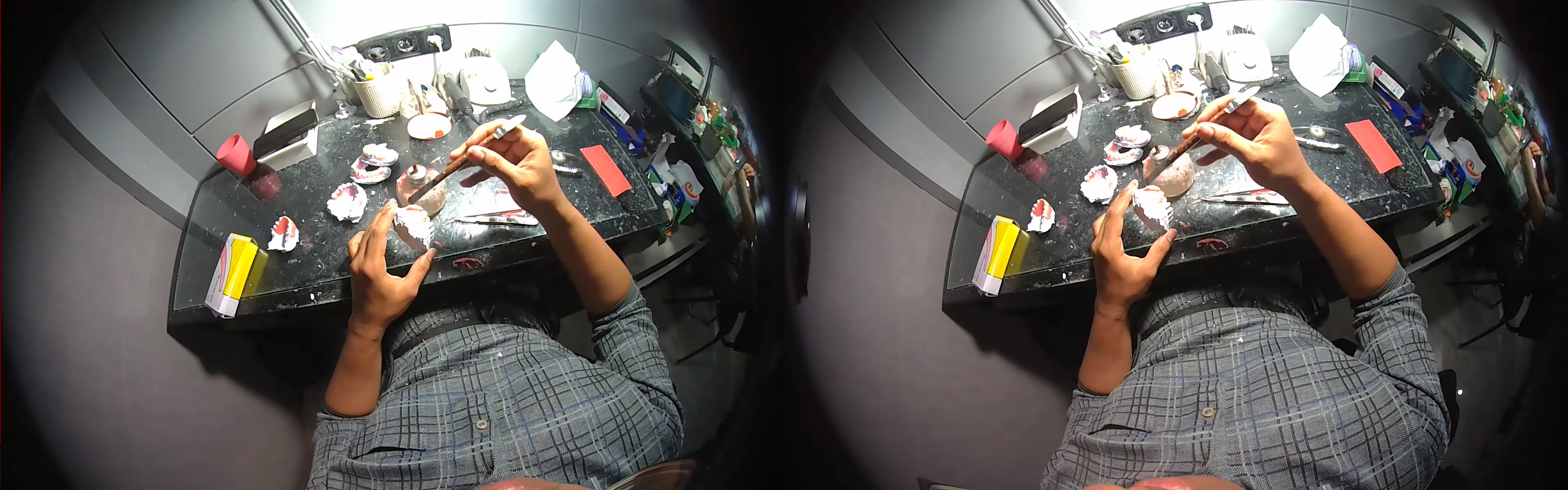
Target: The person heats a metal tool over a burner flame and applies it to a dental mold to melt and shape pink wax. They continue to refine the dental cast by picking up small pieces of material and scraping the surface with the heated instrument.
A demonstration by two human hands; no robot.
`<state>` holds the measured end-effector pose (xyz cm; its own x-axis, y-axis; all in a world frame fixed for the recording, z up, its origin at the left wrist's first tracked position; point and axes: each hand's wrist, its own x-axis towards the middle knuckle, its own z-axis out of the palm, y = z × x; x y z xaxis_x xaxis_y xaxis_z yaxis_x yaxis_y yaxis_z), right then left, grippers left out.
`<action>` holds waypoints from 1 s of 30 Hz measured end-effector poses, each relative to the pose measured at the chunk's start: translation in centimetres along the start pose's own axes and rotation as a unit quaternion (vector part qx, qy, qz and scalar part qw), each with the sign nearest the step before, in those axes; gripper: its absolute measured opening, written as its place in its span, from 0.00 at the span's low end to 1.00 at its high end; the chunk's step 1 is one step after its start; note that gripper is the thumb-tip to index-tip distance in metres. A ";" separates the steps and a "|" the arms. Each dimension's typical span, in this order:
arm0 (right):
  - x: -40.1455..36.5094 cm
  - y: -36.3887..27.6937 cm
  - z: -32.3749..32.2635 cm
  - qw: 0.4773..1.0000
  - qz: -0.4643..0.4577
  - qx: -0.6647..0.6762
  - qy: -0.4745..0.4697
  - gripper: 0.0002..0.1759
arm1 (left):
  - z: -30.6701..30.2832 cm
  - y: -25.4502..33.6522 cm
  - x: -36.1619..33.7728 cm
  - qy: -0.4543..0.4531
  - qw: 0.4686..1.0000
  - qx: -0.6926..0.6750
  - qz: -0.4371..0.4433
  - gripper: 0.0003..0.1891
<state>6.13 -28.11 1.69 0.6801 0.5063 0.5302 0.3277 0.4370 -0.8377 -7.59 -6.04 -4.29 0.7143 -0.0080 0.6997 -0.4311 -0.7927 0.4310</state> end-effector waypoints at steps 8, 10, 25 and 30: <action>-0.2 0.2 -0.2 1.000 0.015 0.002 -0.026 0.08 | 0.1 -0.1 0.0 0.009 1.000 0.003 -0.003 0.40; -0.3 0.1 -0.3 1.000 0.018 0.005 -0.020 0.07 | 0.0 -0.2 -0.1 0.008 1.000 -0.009 -0.021 0.40; 0.5 0.6 -1.1 0.994 0.014 -0.041 0.105 0.07 | -0.1 0.2 0.1 0.004 0.999 -0.016 -0.039 0.40; 0.5 0.7 -1.3 0.994 0.009 -0.037 0.101 0.08 | -0.2 0.2 0.1 0.000 0.999 -0.010 -0.042 0.40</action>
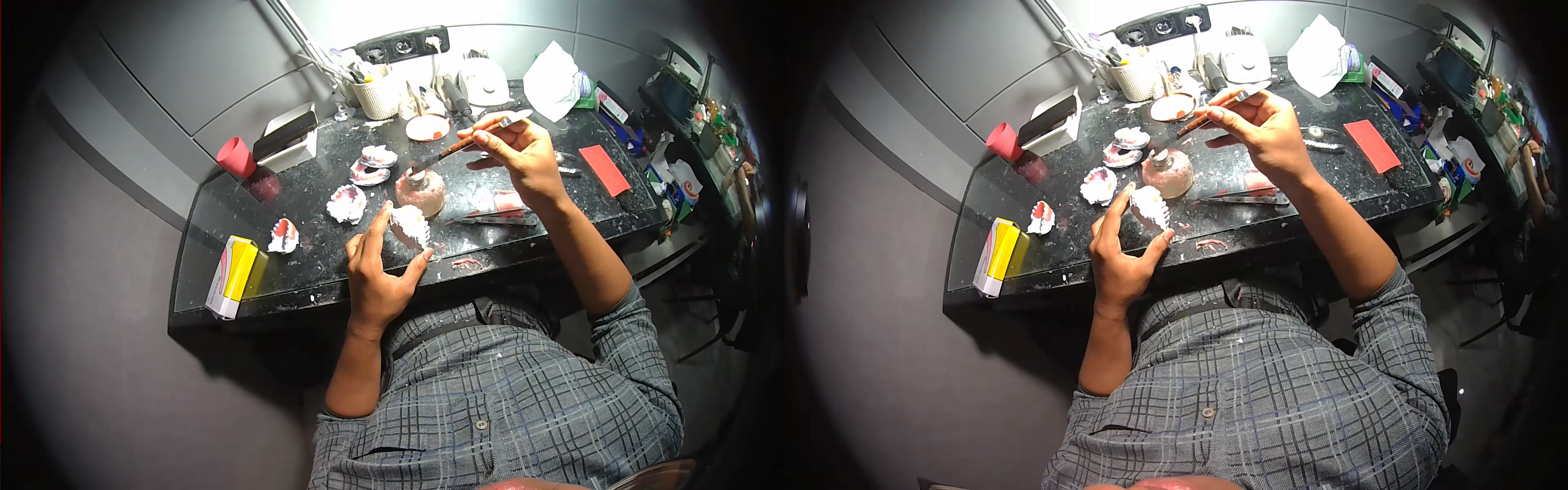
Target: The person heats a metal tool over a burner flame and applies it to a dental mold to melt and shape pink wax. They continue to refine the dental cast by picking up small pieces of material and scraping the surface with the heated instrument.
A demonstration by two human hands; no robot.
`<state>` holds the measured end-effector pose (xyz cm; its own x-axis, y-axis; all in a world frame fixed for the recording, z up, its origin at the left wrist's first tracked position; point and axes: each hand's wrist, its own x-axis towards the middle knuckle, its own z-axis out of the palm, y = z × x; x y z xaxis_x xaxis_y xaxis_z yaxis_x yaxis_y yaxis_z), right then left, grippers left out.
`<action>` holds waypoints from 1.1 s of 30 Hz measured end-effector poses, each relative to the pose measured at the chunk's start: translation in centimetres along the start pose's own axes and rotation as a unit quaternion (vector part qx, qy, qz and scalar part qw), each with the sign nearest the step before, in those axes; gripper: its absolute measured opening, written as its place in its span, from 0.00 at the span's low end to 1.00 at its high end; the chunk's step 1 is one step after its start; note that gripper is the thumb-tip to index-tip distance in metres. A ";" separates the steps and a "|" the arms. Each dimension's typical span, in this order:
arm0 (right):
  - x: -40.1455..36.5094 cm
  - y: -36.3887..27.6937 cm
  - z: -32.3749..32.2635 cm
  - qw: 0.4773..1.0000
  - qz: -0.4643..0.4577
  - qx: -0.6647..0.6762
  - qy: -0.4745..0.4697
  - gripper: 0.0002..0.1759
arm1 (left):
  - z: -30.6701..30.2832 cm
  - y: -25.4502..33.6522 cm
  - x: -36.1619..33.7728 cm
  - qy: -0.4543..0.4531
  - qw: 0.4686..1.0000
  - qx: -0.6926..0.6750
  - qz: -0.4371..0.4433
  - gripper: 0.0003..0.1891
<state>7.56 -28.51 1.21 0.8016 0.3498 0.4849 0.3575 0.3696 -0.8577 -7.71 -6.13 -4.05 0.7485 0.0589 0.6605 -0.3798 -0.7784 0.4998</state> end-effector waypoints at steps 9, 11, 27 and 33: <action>-0.3 -0.6 0.2 0.987 0.062 0.063 -0.134 0.10 | 0.1 -0.1 -0.1 0.000 1.000 -0.002 -0.001 0.39; -0.3 -0.4 0.2 0.987 0.069 0.057 -0.133 0.11 | 0.1 -0.2 -0.2 -0.001 1.000 -0.005 -0.003 0.39; -0.3 0.1 0.2 0.992 0.085 0.022 -0.096 0.09 | 0.2 -0.3 -0.2 -0.001 0.999 0.014 0.029 0.42; 0.3 0.2 -0.4 0.997 0.069 0.035 -0.025 0.09 | 0.2 -0.4 -0.2 -0.003 1.000 0.014 0.024 0.42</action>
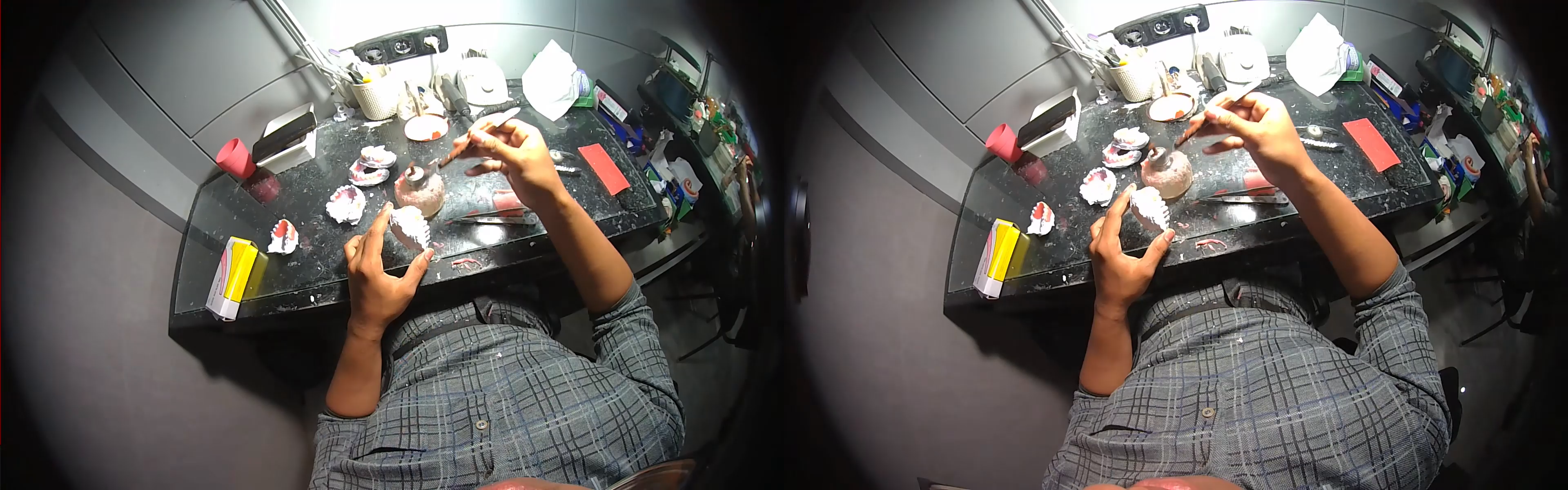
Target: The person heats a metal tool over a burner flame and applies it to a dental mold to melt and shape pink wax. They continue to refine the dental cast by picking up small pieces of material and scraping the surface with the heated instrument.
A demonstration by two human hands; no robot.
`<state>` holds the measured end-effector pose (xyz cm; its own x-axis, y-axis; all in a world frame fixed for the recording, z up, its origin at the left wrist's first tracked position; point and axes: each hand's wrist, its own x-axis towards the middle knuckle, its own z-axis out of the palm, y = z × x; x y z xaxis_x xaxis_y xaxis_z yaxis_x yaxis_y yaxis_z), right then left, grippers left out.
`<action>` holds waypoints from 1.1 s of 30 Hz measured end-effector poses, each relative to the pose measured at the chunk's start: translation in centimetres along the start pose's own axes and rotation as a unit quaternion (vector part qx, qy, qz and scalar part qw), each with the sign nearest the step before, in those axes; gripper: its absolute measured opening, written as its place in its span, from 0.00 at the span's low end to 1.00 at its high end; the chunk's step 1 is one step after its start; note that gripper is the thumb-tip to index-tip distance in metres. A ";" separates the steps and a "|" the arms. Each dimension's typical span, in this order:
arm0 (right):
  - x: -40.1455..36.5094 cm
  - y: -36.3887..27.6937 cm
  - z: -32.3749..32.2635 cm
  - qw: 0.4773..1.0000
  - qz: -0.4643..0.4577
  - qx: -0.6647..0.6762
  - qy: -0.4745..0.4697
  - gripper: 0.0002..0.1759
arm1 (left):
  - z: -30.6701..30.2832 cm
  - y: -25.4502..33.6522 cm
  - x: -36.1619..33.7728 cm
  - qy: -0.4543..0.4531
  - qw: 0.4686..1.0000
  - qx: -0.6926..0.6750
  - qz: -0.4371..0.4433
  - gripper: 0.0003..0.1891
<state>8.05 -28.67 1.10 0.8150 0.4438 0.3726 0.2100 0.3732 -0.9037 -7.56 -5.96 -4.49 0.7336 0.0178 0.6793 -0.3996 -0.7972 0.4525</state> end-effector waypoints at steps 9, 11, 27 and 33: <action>0.3 0.5 -0.2 0.996 -0.010 -0.002 0.088 0.10 | 0.0 0.2 0.0 -0.003 1.000 0.001 -0.009 0.41; 0.3 0.5 -0.1 0.997 -0.008 0.003 0.076 0.10 | 0.0 0.2 0.0 -0.003 1.000 0.000 -0.011 0.41; -0.4 -0.2 0.8 0.997 0.001 -0.003 -0.073 0.09 | 0.0 0.4 0.0 -0.003 1.000 0.006 -0.015 0.41; -0.5 -0.1 0.9 0.996 0.001 -0.001 -0.084 0.11 | 0.0 0.5 0.0 0.000 1.000 0.010 -0.023 0.39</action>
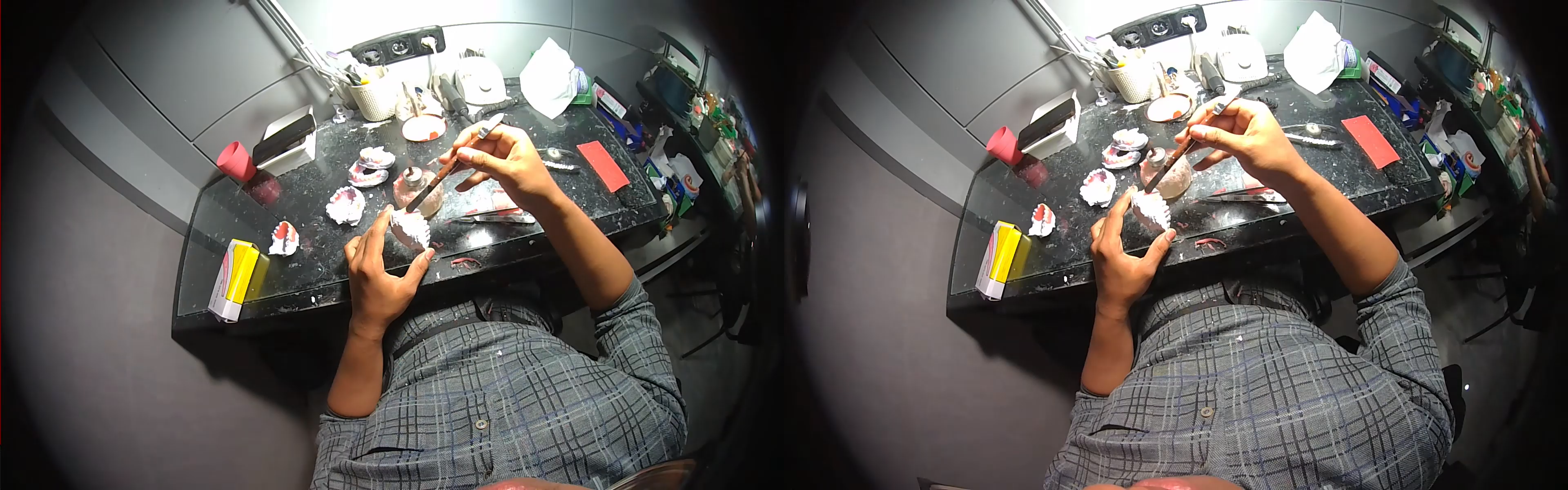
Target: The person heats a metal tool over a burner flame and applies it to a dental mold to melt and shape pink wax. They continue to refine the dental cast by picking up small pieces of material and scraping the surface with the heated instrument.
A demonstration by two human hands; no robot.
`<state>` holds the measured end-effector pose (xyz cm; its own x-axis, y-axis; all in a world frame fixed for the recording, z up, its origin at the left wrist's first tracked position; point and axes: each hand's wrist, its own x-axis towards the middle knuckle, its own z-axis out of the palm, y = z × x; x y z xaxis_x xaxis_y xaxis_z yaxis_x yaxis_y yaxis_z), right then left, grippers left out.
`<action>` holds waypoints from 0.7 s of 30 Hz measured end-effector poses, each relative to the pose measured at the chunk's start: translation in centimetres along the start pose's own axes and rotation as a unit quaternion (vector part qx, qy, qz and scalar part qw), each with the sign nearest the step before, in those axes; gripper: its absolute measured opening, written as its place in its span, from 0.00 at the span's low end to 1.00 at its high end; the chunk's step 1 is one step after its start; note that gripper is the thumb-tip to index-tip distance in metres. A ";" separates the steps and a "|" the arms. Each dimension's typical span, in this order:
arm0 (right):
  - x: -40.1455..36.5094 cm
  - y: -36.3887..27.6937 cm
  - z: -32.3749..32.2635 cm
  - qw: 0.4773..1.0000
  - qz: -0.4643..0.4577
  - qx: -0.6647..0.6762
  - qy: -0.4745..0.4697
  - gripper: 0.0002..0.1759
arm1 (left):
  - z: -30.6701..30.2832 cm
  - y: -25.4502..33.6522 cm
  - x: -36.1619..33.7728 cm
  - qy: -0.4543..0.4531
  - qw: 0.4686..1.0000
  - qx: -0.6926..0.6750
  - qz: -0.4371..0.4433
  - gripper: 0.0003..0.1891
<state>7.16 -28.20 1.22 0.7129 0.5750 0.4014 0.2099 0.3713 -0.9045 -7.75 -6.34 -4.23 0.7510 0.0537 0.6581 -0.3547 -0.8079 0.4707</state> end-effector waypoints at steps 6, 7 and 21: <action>-0.1 -0.1 0.2 1.000 -0.005 0.005 -0.008 0.11 | 0.0 -0.1 0.0 0.000 1.000 -0.004 0.001 0.39; 0.0 -0.1 0.1 1.000 -0.011 0.002 -0.005 0.11 | 0.0 -0.1 0.0 0.000 1.000 -0.004 0.001 0.39; 0.0 0.0 -0.7 0.999 -0.031 -0.012 0.027 0.09 | 0.0 -0.3 0.1 0.006 1.000 0.003 0.014 0.38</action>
<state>7.64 -28.69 1.12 0.7334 0.5101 0.4494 0.2704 0.3876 -0.8813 -7.60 -6.08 -4.34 0.7334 0.0378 0.6787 -0.3728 -0.8126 0.4481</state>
